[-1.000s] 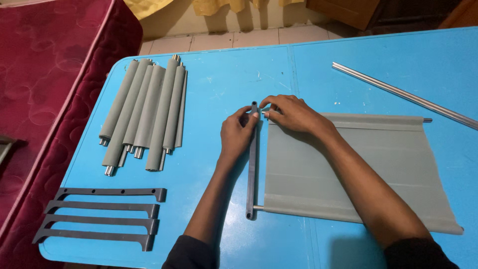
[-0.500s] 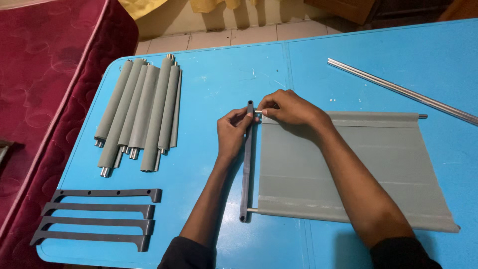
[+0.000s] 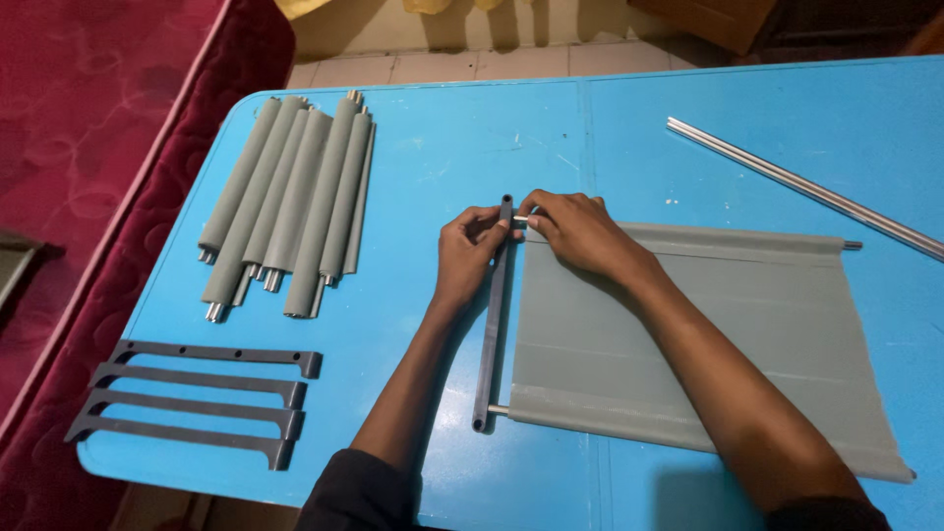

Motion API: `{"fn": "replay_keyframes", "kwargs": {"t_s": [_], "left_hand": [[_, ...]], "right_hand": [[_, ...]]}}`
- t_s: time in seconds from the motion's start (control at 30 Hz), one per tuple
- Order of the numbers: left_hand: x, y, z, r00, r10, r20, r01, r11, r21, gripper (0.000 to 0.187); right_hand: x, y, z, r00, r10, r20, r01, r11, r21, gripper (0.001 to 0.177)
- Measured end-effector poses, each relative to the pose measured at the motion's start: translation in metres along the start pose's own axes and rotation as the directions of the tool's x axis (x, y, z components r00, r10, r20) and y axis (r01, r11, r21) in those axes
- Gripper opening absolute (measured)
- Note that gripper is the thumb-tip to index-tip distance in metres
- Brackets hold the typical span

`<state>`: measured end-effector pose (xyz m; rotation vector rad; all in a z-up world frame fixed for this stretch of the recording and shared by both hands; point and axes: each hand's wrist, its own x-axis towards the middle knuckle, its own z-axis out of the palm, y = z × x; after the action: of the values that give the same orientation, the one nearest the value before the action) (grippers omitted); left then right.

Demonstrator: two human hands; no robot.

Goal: The person assembles a pleated window blind by inserting metal rods into the fabric channels and attaching a plastic bracket to secure the assembly. The person handles the fabric, rods, and bracket by hand on a blue table.

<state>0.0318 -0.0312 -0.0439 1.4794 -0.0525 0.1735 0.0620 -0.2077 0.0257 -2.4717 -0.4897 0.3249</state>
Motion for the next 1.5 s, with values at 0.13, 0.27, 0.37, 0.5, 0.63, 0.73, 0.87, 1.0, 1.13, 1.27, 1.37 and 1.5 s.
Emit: {"fn": "replay_keyframes", "kwargs": {"t_s": [0.13, 0.27, 0.37, 0.5, 0.63, 0.73, 0.87, 1.0, 1.13, 1.27, 1.37, 1.5], "left_hand": [[-0.004, 0.003, 0.001, 1.0, -0.017, 0.002, 0.017, 1.0, -0.008, 0.025], [-0.005, 0.006, 0.002, 1.0, -0.026, 0.009, 0.026, 0.999, -0.032, 0.025], [-0.006, 0.008, 0.002, 1.0, -0.027, 0.007, 0.027, 0.999, -0.025, 0.026], [-0.005, 0.009, 0.001, 1.0, -0.012, 0.015, 0.012, 1.0, 0.018, 0.026], [-0.006, 0.012, 0.003, 1.0, -0.025, 0.005, 0.025, 0.999, 0.034, 0.025], [-0.01, 0.015, 0.005, 0.999, -0.045, -0.005, 0.045, 0.999, 0.006, 0.025], [-0.012, 0.018, 0.006, 0.997, -0.067, -0.025, 0.069, 0.994, 0.09, 0.024], [-0.012, 0.01, 0.008, 0.997, -0.063, -0.048, 0.066, 0.996, 0.059, 0.024], [-0.007, -0.005, 0.006, 0.998, 0.039, -0.054, -0.034, 0.995, 0.092, 0.028], [-0.001, -0.019, 0.007, 0.991, 0.079, -0.104, -0.056, 0.976, 0.208, 0.043], [0.0, -0.023, 0.006, 0.988, 0.105, -0.114, -0.07, 0.96, 0.27, 0.058], [0.0, -0.023, 0.006, 0.99, 0.082, -0.112, -0.059, 0.98, 0.191, 0.063]], "right_hand": [[0.003, 0.006, 0.005, 0.992, -0.102, -0.071, 0.101, 0.995, -0.022, 0.026], [0.007, 0.012, 0.008, 0.999, -0.046, -0.028, 0.045, 0.999, -0.03, 0.028], [0.011, 0.015, 0.01, 0.999, -0.044, -0.027, 0.043, 0.999, -0.025, 0.03], [0.009, 0.016, 0.012, 0.995, -0.084, -0.054, 0.082, 0.996, -0.029, 0.029], [0.004, 0.015, 0.011, 0.989, -0.116, -0.088, 0.113, 0.993, -0.047, 0.028], [0.003, 0.012, 0.014, 0.987, -0.124, -0.102, 0.116, 0.99, -0.085, 0.027], [-0.001, 0.013, 0.018, 0.972, -0.177, -0.156, 0.161, 0.981, -0.109, 0.026], [-0.001, 0.017, 0.021, 0.943, -0.261, -0.207, 0.235, 0.961, -0.144, 0.025], [0.001, 0.02, 0.026, 0.899, -0.342, -0.272, 0.304, 0.937, -0.174, 0.023], [0.001, 0.02, 0.032, 0.876, -0.369, -0.31, 0.301, 0.921, -0.246, 0.023], [0.0, 0.016, 0.034, 0.864, -0.383, -0.327, 0.298, 0.913, -0.28, 0.023], [-0.002, 0.014, 0.038, 0.858, -0.379, -0.346, 0.292, 0.915, -0.278, 0.022]]}}
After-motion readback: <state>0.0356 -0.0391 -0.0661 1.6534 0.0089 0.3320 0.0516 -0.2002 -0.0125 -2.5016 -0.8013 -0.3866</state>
